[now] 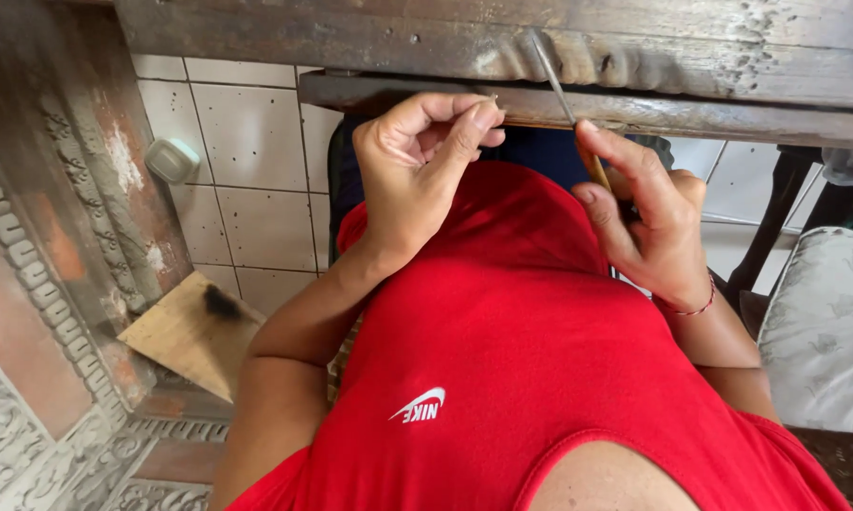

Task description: The person picks up small metal wire pins from a wooden table and uses a wooden-handled file to smooth and shape the ends. The person works on several pins one at a time, filing each end and placing the finished pieces back on the table.

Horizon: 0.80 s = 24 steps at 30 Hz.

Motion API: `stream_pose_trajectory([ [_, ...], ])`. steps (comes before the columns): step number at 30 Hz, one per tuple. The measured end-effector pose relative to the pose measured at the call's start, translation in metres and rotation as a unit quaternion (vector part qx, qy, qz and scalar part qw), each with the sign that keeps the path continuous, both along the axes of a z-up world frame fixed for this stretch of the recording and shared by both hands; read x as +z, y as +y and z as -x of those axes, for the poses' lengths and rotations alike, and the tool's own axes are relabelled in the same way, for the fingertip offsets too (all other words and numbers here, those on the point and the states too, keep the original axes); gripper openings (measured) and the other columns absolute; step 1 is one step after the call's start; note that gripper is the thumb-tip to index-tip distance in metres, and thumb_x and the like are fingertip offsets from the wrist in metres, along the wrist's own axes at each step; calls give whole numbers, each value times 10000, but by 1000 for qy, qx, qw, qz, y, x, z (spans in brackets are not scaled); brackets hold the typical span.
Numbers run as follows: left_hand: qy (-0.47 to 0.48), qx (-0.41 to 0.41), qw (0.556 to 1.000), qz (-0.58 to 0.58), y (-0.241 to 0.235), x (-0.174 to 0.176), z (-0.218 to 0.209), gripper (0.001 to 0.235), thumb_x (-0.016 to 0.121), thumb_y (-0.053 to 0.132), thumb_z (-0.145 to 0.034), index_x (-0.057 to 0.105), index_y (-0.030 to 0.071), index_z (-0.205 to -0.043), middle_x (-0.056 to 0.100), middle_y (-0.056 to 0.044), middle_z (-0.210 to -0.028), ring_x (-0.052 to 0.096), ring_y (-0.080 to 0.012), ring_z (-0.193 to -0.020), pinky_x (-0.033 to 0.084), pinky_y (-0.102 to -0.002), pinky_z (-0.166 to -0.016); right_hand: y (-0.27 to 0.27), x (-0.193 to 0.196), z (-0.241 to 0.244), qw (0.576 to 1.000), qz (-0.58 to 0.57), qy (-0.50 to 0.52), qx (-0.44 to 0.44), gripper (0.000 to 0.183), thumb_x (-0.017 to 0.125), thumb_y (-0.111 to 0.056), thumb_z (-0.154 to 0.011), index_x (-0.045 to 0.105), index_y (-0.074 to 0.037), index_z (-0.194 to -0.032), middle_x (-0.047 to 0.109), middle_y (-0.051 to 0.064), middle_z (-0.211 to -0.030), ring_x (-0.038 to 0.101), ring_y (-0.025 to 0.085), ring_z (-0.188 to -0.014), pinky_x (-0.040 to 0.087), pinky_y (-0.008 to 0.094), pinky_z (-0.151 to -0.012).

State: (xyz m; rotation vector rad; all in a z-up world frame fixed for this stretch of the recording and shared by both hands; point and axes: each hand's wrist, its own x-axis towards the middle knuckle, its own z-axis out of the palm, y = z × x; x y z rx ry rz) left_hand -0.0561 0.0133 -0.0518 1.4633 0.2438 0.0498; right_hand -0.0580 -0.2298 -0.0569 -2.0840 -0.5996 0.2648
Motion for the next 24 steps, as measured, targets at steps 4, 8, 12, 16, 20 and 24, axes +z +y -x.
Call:
stream_pose_trajectory([
  [4, 20, 51, 998, 42, -9, -6, -3, 216, 683, 252, -993, 713, 40, -1023, 778, -101, -908, 799, -184, -788, 663, -245, -667, 4, -2, 2, 995, 61, -71, 26, 398, 637, -12, -1128, 519, 52, -1503, 717, 232, -1372, 749, 234, -953, 523, 296, -738],
  [8, 13, 64, 995, 72, -14, -7, -9, 251, 688, 285, -968, 696, 34, -968, 761, -113, -817, 784, -189, -696, 657, -249, -625, 5, -6, 4, 984, 111, -136, 35, 405, 695, 43, -1115, 551, 58, -1494, 736, 220, -1366, 741, 210, -814, 526, 317, -646],
  [12, 9, 70, 995, 69, -16, -11, -7, 260, 686, 301, -972, 697, 42, -991, 765, -117, -818, 794, -203, -691, 653, -250, -601, 3, -12, 8, 979, 124, -155, 37, 422, 709, 61, -1105, 552, 57, -1496, 759, 195, -1340, 637, 184, -645, 493, 328, -577],
  [16, -4, 76, 995, 59, -17, -10, -8, 244, 690, 294, -970, 692, 50, -976, 760, -113, -801, 788, -196, -671, 649, -245, -592, 1, -15, 8, 974, 144, -170, 40, 423, 737, 50, -1095, 585, 21, -1488, 746, 175, -1352, 567, 175, -578, 450, 328, -535],
  [20, 18, 58, 996, 72, -13, -11, -9, 228, 686, 279, -968, 686, 51, -963, 762, -123, -796, 795, -217, -657, 629, -238, -563, 4, -10, 4, 967, 167, -181, 65, 454, 770, 36, -1087, 585, -10, -1498, 744, 130, -1410, 715, 155, -753, 480, 319, -548],
  [24, 37, 50, 994, 91, -10, -10, -9, 207, 695, 263, -964, 688, 56, -964, 771, -127, -818, 794, -214, -657, 625, -232, -557, 8, -12, 0, 949, 213, -219, 75, 448, 769, -17, -1130, 602, -67, -1543, 740, 31, -894, 541, 113, -582, 422, 304, -516],
])
